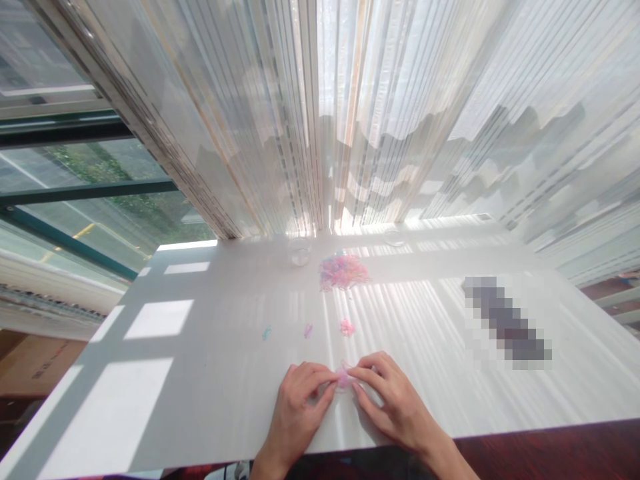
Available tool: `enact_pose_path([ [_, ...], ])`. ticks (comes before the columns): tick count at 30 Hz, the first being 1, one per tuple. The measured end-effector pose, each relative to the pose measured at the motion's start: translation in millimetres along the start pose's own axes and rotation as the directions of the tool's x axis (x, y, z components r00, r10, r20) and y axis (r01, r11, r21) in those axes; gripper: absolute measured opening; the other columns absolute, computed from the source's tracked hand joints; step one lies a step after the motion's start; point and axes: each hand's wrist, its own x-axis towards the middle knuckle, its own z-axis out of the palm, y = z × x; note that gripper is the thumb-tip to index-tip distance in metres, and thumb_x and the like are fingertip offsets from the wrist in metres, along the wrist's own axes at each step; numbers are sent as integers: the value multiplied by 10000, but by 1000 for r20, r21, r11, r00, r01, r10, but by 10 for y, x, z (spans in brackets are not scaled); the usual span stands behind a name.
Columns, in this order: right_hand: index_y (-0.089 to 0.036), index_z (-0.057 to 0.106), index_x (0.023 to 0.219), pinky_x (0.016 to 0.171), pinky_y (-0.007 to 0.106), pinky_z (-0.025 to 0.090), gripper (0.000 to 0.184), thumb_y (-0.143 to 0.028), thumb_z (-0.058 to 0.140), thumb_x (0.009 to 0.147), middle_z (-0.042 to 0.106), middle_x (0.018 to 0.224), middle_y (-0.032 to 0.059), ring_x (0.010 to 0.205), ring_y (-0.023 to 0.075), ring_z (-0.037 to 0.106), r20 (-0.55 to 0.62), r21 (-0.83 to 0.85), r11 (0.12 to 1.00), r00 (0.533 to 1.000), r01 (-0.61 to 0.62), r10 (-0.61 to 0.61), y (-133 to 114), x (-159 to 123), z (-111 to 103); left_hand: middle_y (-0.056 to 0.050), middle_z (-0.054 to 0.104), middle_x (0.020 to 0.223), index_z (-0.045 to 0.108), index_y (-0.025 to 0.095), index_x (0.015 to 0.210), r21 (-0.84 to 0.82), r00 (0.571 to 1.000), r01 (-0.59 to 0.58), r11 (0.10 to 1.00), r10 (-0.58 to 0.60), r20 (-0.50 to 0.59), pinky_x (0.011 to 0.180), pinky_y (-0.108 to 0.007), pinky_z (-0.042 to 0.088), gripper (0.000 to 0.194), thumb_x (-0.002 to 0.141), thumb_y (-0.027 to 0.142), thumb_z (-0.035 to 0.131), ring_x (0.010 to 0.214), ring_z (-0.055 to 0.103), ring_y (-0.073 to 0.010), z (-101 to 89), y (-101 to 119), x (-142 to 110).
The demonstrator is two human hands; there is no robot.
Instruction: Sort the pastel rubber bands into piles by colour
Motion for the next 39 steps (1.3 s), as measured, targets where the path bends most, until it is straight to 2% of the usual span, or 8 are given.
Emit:
enact_pose_path([
  [4,-224,652,1200,744,367,614,244,-158,575,979,639,985,78,879,212,660,-24,39,998,999,-41,42,15,-14,-6,-24,774,886,743,248,986,-137,1000,7,991,-10,-24,763,-327,550,124,975,206,626,715,671,-160,-26,-32,-8],
  [8,-228,649,1192,747,366,618,234,-172,605,969,641,981,74,876,213,663,-52,64,996,997,-56,60,15,-25,-8,-20,779,881,743,243,975,-238,999,34,971,-39,-18,711,-287,573,112,964,194,643,676,652,-143,-49,-31,-12],
  [12,-225,635,1233,746,355,615,274,-171,620,965,656,988,77,880,211,665,-65,106,994,997,-33,40,-15,-14,-7,-29,772,846,761,245,972,-247,999,53,968,-53,4,685,-272,582,121,970,224,641,689,652,-152,-56,-6,-5],
  [17,-223,670,1118,692,327,588,180,-140,597,976,679,917,60,812,195,654,-75,112,994,997,4,5,-31,39,-17,-27,774,870,758,241,985,-267,997,74,961,-70,27,714,-256,584,116,971,216,645,736,677,-150,-60,2,3],
  [21,-222,680,1125,684,320,585,168,-186,637,967,687,915,62,804,194,658,-65,126,992,998,15,-7,-8,74,-35,-17,767,869,753,235,983,-307,995,95,947,-85,46,697,-225,574,96,963,210,663,725,676,-130,-59,-5,27],
  [25,-222,691,1074,672,304,575,141,-156,612,978,688,877,53,776,182,655,-81,130,991,997,15,-5,24,111,-44,-1,763,873,750,248,1002,-295,995,101,950,-89,54,704,-216,568,101,965,210,664,709,659,-116,-42,2,81],
  [31,-216,688,999,706,313,571,98,-171,603,982,694,862,42,782,183,668,-95,45,995,991,-90,94,191,311,-134,2,732,886,708,232,1045,-192,995,87,978,-96,-35,691,-224,566,107,952,209,663,640,602,-105,-3,-47,129],
  [39,-213,707,989,724,327,553,139,-196,570,1002,692,883,51,820,197,667,5,-6,980,980,-198,198,501,493,-153,-2,705,861,681,229,1037,-115,998,42,993,-47,-46,653,-236,541,93,964,186,640,629,582,-116,28,-84,93],
])
